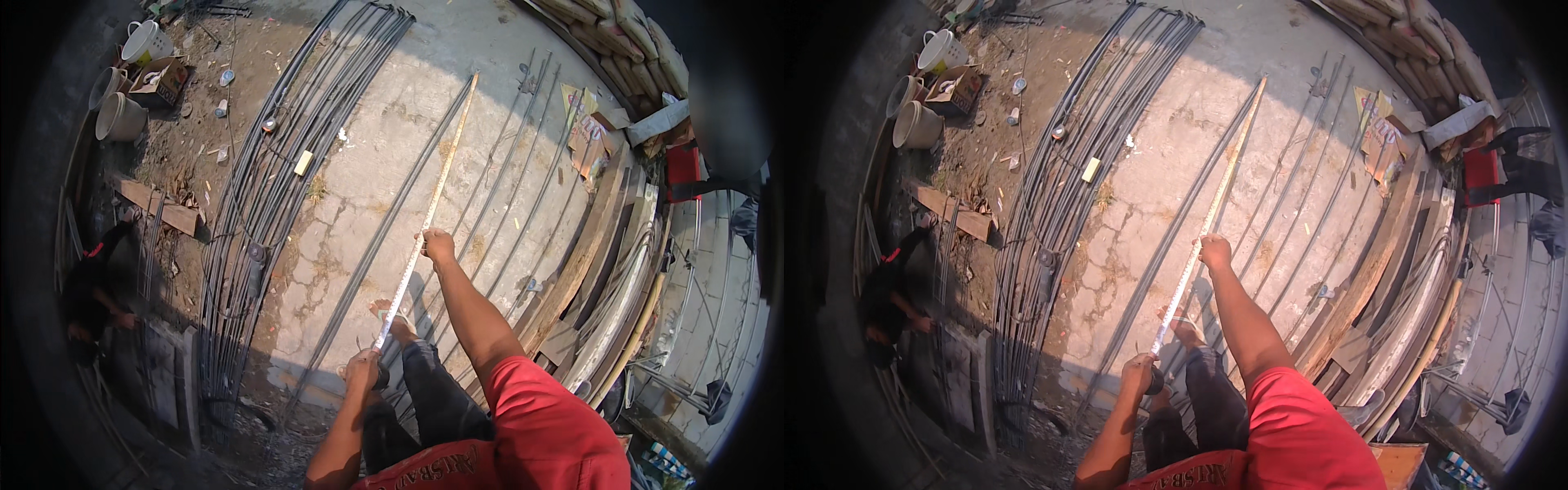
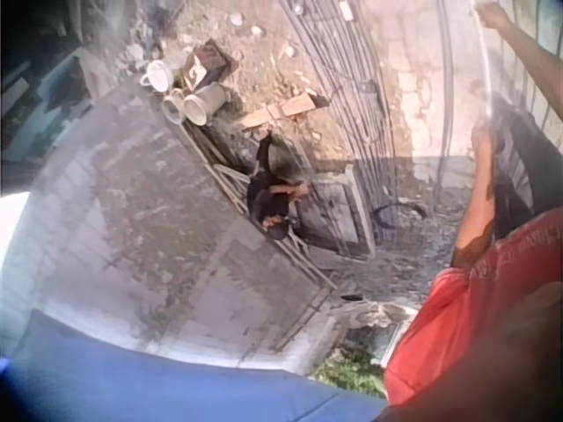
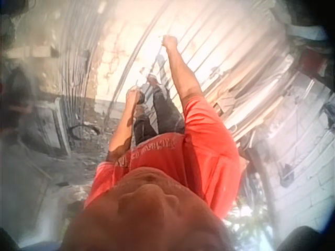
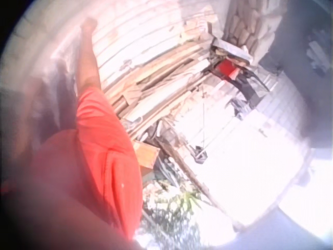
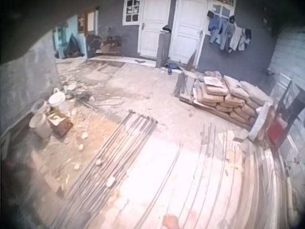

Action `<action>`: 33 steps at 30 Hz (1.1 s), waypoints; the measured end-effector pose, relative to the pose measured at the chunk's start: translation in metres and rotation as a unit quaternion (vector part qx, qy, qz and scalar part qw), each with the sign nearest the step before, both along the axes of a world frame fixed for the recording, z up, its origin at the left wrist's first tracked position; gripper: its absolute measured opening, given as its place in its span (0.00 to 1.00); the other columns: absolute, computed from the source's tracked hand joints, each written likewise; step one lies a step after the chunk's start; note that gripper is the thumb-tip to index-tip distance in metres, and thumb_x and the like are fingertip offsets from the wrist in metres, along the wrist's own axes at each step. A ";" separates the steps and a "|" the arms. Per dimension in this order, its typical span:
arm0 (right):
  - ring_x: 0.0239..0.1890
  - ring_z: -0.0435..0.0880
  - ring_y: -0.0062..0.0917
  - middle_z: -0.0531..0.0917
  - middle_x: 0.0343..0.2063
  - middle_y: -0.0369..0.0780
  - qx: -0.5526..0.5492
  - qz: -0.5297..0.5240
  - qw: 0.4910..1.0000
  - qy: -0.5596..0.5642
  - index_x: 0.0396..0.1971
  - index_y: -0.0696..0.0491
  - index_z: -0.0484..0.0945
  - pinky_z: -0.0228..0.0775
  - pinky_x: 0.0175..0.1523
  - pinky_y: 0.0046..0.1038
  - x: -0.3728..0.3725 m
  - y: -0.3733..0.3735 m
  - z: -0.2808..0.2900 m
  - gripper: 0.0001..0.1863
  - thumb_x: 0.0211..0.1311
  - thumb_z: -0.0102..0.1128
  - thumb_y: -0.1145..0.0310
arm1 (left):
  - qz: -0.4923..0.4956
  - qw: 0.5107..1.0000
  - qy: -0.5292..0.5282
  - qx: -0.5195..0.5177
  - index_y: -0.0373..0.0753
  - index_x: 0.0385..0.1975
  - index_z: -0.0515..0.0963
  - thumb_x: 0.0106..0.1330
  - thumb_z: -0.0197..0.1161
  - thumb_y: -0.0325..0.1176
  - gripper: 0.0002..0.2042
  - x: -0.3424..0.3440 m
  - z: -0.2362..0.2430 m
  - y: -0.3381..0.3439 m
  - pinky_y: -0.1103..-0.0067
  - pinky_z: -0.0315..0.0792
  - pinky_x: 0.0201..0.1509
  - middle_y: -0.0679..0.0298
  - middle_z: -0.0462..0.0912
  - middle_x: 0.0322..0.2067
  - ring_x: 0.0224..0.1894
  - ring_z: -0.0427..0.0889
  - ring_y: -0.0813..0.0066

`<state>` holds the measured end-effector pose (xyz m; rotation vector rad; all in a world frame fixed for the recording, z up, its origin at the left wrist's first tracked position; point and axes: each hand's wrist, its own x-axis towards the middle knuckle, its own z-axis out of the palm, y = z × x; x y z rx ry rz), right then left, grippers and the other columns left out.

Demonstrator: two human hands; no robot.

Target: The person measures steel rods using a tape measure and a wooden plank as a guide. They then use an angle grinder to cut the steel rods to the measured length. Finally, the person picks up and moves the cut steel rods.

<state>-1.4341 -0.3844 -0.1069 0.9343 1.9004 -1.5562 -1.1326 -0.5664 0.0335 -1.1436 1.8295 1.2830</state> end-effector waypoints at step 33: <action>0.29 0.86 0.22 0.89 0.33 0.43 0.154 0.427 0.886 -0.097 0.48 0.60 0.79 0.76 0.29 0.28 0.274 0.093 -0.035 0.23 0.76 0.60 0.51 | 0.037 0.991 -0.017 0.130 0.41 0.45 0.86 0.70 0.66 0.51 0.19 0.366 -0.078 -0.162 0.69 0.75 0.51 0.58 0.87 0.38 0.44 0.85 0.64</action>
